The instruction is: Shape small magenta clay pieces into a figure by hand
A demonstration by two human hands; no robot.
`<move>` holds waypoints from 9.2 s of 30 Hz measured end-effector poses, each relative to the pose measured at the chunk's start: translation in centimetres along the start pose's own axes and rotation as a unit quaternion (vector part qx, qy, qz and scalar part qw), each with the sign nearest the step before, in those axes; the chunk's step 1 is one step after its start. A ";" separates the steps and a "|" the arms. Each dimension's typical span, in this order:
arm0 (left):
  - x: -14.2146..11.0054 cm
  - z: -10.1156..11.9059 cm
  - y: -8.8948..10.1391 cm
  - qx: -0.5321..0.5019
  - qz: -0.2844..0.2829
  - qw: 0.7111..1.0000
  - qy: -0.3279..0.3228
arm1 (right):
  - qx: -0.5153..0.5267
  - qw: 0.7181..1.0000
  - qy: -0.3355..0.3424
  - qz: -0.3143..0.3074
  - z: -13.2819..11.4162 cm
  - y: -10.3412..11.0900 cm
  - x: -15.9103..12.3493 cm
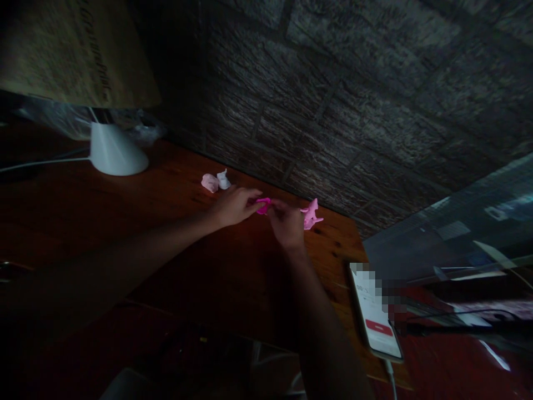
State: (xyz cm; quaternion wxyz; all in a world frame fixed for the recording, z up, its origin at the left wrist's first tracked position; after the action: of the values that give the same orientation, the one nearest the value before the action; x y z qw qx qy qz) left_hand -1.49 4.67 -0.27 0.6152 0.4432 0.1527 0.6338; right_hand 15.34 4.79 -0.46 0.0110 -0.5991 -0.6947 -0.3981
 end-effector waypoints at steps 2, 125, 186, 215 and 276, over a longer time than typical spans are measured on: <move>0.0 0.0 -0.1 0.015 -0.018 1.000 -0.001 | 0.013 1.000 0.005 -0.003 -0.1 -0.1 0.0; 0.0 -0.1 0.4 -0.064 0.025 0.997 -0.032 | 0.010 0.999 -0.025 0.020 -0.4 -0.2 0.0; 0.2 -0.3 0.5 -0.274 0.065 0.959 -0.032 | 0.237 0.966 -0.091 0.037 -0.9 -0.3 0.6; 0.6 1.2 0.5 -0.673 -0.149 0.680 0.250 | 0.319 0.947 0.023 0.021 -1.7 1.1 1.3; -0.1 2.1 0.2 -0.687 -0.140 0.677 0.224 | 0.367 0.928 -0.017 0.060 -2.7 0.2 0.8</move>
State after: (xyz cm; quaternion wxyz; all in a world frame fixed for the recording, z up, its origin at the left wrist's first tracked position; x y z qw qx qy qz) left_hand -0.06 3.82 1.04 0.7754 -0.2858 -0.1316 0.5476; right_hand 14.02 3.92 1.93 0.2419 -0.6005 -0.7551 -0.1034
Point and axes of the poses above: each hand's wrist, its own x-axis towards the middle knuckle, its own y-axis out of the back of the hand, z = x × y, the point moved 2 cm from there along x, towards the middle knuckle, and after that the axes turned 8 degrees about y, right-handed, at the moved point
